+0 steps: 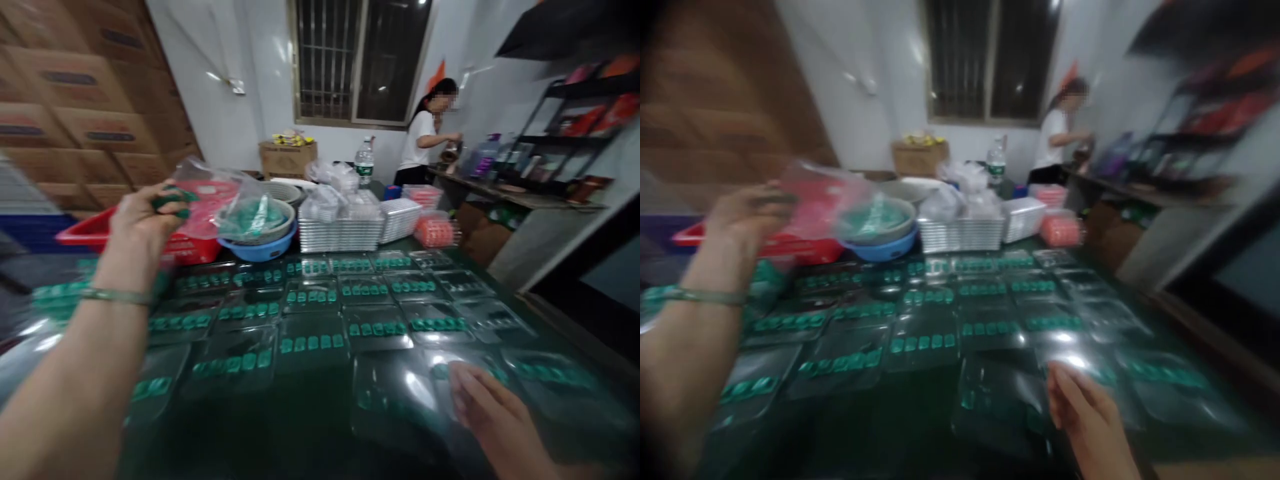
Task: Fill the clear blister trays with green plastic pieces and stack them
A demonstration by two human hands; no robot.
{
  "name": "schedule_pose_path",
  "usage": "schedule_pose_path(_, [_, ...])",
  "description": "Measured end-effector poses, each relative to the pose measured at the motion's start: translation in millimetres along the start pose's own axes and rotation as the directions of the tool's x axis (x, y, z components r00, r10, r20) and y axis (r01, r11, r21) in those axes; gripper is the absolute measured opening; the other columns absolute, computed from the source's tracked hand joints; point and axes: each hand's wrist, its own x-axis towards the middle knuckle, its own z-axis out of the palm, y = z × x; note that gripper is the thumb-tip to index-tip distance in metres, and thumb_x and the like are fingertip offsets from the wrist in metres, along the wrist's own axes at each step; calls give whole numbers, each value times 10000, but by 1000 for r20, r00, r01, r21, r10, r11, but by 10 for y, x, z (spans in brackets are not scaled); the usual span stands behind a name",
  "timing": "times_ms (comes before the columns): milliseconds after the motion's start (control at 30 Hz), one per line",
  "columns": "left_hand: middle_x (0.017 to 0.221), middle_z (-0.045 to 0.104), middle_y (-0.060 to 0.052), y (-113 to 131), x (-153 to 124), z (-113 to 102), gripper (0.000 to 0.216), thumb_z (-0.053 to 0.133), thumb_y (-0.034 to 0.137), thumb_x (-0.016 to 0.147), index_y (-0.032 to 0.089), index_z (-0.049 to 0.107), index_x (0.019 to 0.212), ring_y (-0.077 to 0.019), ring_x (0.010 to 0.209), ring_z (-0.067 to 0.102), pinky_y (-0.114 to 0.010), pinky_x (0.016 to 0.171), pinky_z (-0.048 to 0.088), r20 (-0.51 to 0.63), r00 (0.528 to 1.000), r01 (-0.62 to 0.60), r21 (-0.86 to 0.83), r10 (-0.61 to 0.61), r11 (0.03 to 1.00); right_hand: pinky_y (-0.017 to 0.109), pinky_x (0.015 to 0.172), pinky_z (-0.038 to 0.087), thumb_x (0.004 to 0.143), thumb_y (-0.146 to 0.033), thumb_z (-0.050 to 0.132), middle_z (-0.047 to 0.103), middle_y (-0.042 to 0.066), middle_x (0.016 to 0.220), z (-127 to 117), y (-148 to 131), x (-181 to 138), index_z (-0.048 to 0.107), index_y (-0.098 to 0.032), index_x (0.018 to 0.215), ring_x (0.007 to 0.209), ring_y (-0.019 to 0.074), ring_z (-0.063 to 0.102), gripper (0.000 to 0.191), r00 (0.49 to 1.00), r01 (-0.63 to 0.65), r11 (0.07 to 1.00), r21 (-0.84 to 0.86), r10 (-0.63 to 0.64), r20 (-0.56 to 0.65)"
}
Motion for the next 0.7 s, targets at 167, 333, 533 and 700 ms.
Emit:
schedule_pose_path(167, [751, 511, -22, -665, -639, -205, 186, 341, 66, 884, 63, 526, 892, 20, 474, 417, -55, 370, 212, 154, 973, 170, 18, -171, 985, 236, 460, 423, 742, -332, 628, 592, 26, 743, 842, -97, -33, 612, -228, 939, 563, 122, 532, 223, 953, 83, 995, -60, -62, 296])
schedule_pose_path(333, [784, 513, -53, -1615, -1194, -327, 152, 402, 119, 868, 92, 541, 925, 9, 413, 422, -82, 280, 242, 243, 819, 556, -114, -519, 823, 226, 487, 447, 808, -297, 540, 562, 21, 879, 1528, -223, -209, 538, -241, 1078, 639, 116, 558, 276, 790, 319, 947, -34, -246, 562])
schedule_pose_path(533, [679, 510, -13, -2291, -1352, -358, 139, 546, 122, 785, 108, 577, 920, -13, 407, 432, -101, 277, 267, 196, 736, 671, -88, -648, 736, 237, 628, 474, 774, -252, 586, 573, 30, 903, 1365, -136, -181, 575, -228, 1038, 765, 130, 555, 265, 782, 508, 838, -198, -352, 515])
schedule_pose_path(700, [787, 561, -46, -2515, -1390, -246, 159, 616, 116, 734, 133, 574, 886, -13, 445, 455, -90, 295, 282, 147, 743, 658, 21, -653, 753, 235, 590, 473, 781, -266, 573, 616, 36, 871, 1087, -83, -95, 597, -208, 936, 730, 139, 580, 167, 840, 469, 833, -293, -318, 440])
